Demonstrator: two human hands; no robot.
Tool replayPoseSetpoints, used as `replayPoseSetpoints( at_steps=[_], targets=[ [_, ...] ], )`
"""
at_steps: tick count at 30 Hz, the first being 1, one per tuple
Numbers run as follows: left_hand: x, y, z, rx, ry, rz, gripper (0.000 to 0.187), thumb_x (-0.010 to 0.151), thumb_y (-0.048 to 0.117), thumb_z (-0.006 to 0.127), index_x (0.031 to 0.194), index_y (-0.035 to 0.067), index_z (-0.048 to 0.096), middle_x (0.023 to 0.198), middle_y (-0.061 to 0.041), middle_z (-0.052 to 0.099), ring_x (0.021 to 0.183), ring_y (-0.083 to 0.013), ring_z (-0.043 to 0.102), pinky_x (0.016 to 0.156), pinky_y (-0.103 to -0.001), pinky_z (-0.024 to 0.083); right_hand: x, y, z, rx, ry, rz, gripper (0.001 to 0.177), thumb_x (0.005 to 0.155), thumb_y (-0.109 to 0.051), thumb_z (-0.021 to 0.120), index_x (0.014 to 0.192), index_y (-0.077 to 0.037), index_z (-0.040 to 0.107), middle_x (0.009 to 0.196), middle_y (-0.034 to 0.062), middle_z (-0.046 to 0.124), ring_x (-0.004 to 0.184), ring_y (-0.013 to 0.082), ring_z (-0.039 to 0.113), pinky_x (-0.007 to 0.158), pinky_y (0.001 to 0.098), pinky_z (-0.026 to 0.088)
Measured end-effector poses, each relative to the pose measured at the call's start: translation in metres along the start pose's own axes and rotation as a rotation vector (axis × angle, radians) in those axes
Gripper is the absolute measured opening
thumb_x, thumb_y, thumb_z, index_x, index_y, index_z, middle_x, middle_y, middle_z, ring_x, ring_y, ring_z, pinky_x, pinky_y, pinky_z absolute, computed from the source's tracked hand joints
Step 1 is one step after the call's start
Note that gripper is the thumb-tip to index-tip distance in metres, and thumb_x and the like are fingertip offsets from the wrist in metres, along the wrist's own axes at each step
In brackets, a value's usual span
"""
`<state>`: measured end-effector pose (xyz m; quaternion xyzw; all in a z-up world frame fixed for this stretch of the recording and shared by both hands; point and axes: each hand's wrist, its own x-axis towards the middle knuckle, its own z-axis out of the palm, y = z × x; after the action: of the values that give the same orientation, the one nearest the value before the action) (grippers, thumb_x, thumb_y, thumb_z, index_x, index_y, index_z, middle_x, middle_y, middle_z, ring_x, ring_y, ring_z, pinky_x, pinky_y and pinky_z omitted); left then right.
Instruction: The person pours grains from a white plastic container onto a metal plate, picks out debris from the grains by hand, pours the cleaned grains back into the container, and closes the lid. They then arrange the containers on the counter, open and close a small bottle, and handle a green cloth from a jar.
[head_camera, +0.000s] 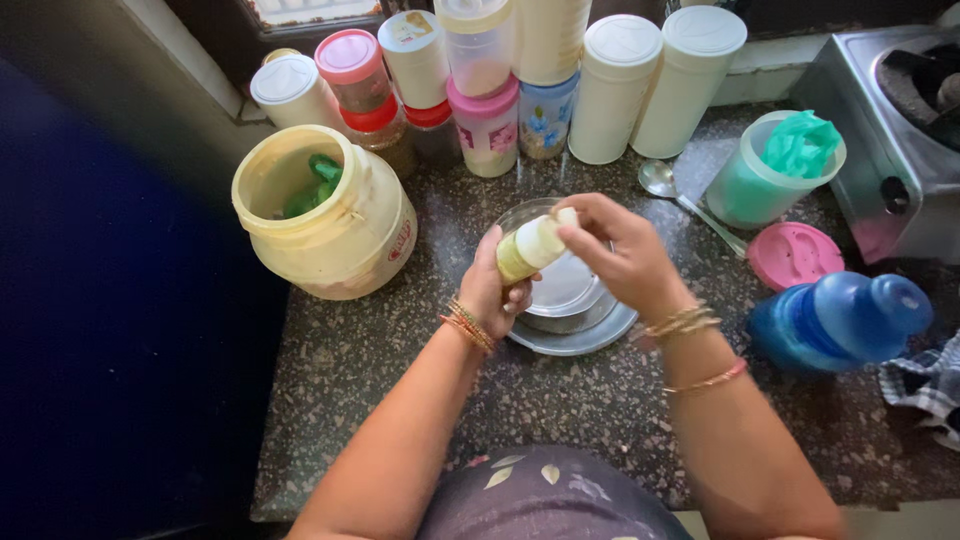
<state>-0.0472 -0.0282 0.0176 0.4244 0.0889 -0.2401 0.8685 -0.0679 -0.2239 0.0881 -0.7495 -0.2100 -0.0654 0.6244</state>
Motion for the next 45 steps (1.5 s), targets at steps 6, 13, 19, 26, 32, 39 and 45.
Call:
replayPoseSetpoints(
  at_steps=[6, 13, 19, 26, 32, 39, 45],
  targets=[
    [0.000, 0.001, -0.023, -0.193, -0.365, -0.187, 0.047, 0.109, 0.045, 0.041, 0.097, 0.006, 0.064, 0.071, -0.008, 0.065, 0.040, -0.0087, 0.045, 0.035, -0.020, 0.031, -0.015, 0.063, -0.058, -0.091, 0.199, 0.329, 0.044, 0.091, -0.018, 0.069, 0.134, -0.014, 0.065, 0.111, 0.0066, 0.066, 0.093, 0.0154, 0.064, 0.081, 0.0311, 0.053],
    [-0.004, 0.007, -0.015, -0.083, -0.569, -0.185, 0.047, 0.106, 0.043, 0.042, 0.106, 0.001, 0.063, 0.077, -0.013, 0.067, 0.050, -0.0139, 0.053, 0.034, -0.022, 0.030, -0.069, 0.141, -0.080, -1.024, 0.309, 0.550, 0.051, 0.079, -0.011, 0.070, 0.128, -0.023, 0.074, 0.129, 0.0191, 0.063, 0.118, 0.0432, 0.059, 0.103, 0.0502, 0.048],
    [0.000, -0.002, -0.015, -0.194, -0.567, -0.175, 0.044, 0.106, 0.040, 0.042, 0.108, 0.003, 0.065, 0.073, -0.011, 0.067, 0.040, -0.0087, 0.047, 0.036, -0.022, 0.033, -0.060, 0.127, -0.071, -1.097, 0.331, 0.439, 0.057, 0.075, -0.017, 0.079, 0.131, -0.019, 0.071, 0.135, 0.0150, 0.063, 0.122, 0.0427, 0.054, 0.101, 0.0522, 0.044],
    [0.010, -0.006, -0.017, -0.164, -0.199, -0.094, 0.048, 0.105, 0.046, 0.039, 0.098, 0.006, 0.065, 0.075, -0.009, 0.066, 0.043, -0.0090, 0.046, 0.038, -0.022, 0.033, -0.026, 0.070, -0.038, -0.053, 0.055, 0.419, 0.045, 0.089, -0.013, 0.073, 0.133, -0.007, 0.068, 0.130, 0.0091, 0.071, 0.119, 0.0212, 0.066, 0.103, 0.0345, 0.051],
    [0.001, -0.006, -0.014, -0.143, -0.091, -0.046, 0.050, 0.106, 0.047, 0.035, 0.101, 0.006, 0.064, 0.076, -0.009, 0.065, 0.046, -0.0106, 0.048, 0.039, -0.024, 0.035, -0.019, 0.038, -0.002, 0.341, -0.189, 0.253, 0.064, 0.083, -0.007, 0.070, 0.145, -0.006, 0.052, 0.136, 0.0023, 0.063, 0.122, 0.0143, 0.061, 0.103, 0.0349, 0.050],
    [-0.002, -0.018, -0.010, -0.135, -0.113, -0.083, 0.050, 0.107, 0.044, 0.031, 0.108, 0.007, 0.066, 0.081, -0.009, 0.070, 0.047, -0.0098, 0.052, 0.039, -0.021, 0.037, -0.027, 0.036, 0.030, 0.107, -0.132, 0.213, 0.057, 0.085, -0.013, 0.081, 0.137, -0.006, 0.061, 0.128, 0.0035, 0.069, 0.117, 0.0147, 0.063, 0.106, 0.0354, 0.051],
    [-0.001, -0.028, -0.001, 0.083, -0.075, -0.082, 0.067, 0.105, 0.059, 0.028, 0.145, 0.008, 0.043, 0.133, -0.019, 0.060, 0.091, -0.0234, 0.067, 0.072, -0.032, 0.054, -0.031, 0.059, 0.000, 0.083, 0.035, 0.046, 0.060, 0.086, -0.017, 0.080, 0.141, -0.007, 0.056, 0.130, 0.0028, 0.068, 0.118, 0.0119, 0.065, 0.103, 0.0332, 0.053]
  ],
)
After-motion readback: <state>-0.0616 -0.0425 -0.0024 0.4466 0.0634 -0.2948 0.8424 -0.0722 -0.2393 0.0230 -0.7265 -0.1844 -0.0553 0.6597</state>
